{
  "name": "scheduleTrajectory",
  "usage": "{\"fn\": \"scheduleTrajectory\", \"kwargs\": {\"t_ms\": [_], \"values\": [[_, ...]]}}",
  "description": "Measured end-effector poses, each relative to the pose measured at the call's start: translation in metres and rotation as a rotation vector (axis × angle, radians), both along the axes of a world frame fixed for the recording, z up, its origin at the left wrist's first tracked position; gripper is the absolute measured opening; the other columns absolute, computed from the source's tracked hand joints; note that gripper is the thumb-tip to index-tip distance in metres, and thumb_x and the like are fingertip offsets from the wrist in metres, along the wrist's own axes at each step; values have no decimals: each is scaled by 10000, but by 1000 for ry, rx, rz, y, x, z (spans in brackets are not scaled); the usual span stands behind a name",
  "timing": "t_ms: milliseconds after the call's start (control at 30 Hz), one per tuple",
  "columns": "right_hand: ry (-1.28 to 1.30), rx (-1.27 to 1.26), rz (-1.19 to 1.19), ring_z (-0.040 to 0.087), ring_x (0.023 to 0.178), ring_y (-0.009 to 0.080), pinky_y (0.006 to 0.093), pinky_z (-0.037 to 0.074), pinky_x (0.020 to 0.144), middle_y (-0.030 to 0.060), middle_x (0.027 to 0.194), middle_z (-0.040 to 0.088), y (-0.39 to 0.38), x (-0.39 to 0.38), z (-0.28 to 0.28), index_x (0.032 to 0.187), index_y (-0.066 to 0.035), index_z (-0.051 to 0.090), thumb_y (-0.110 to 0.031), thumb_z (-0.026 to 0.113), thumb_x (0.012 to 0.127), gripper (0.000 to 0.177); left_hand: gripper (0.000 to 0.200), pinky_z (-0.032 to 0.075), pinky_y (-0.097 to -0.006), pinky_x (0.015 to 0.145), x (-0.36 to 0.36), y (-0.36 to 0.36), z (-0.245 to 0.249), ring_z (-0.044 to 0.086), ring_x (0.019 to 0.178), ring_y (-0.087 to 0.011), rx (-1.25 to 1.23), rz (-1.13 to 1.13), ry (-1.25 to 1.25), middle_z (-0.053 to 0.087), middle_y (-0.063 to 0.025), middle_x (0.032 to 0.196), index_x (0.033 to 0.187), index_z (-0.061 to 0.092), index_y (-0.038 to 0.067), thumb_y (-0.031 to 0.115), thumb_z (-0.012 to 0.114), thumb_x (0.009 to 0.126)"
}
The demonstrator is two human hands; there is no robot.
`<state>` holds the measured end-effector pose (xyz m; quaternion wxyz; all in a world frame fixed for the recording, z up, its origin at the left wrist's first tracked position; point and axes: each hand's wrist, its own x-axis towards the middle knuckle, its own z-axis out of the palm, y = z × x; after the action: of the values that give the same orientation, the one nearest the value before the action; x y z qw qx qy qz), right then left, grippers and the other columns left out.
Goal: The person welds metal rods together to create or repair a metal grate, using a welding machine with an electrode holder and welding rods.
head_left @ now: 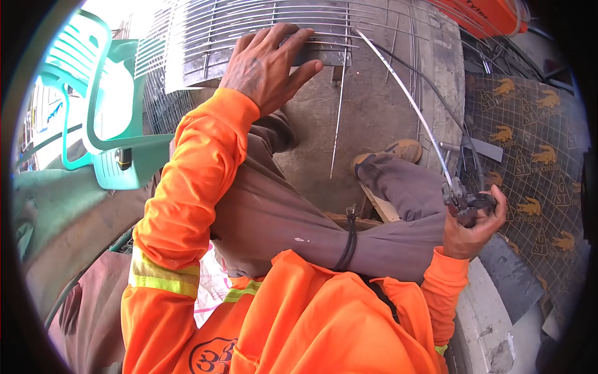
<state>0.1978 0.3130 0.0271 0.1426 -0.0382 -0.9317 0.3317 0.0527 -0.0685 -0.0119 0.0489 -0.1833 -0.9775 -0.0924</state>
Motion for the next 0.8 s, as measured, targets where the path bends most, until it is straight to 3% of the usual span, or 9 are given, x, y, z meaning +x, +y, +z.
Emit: {"fn": "scheduleTrajectory", "kwargs": {"t_ms": [33,267,333,800], "values": [[0,0,0,637,1055,218,300,625,829,137,1298,466,0,0,-1,1368,-9,416,-57,926,668,868,559,413,-445,1055,0,0,-1,564,1237,-276,-6,3,22,595,-93,1305,1372,570,134,545,548,994],[41,58,35,638,1073,216,299,620,817,150,1317,480,1,-5,-2,1386,-33,425,-88,934,662,887,568,419,-440,1046,1,1,0,564,1240,-275,-8,14,6,597,-89,1314,1374,569,127,550,540,996],[39,82,42,641,1067,218,298,619,802,151,1318,481,1,-5,-1,1391,-35,425,-90,935,661,892,582,441,-456,1036,1,0,1,595,1178,-354,6,9,-13,581,-124,1346,1424,542,145,544,543,1000],[55,52,68,623,1019,202,262,566,679,171,1305,488,3,-5,-11,1381,-25,444,-23,871,677,823,577,423,-454,1057,2,1,4,584,1216,-345,-16,2,-26,570,-124,1387,1435,536,156,535,548,1000]]}}
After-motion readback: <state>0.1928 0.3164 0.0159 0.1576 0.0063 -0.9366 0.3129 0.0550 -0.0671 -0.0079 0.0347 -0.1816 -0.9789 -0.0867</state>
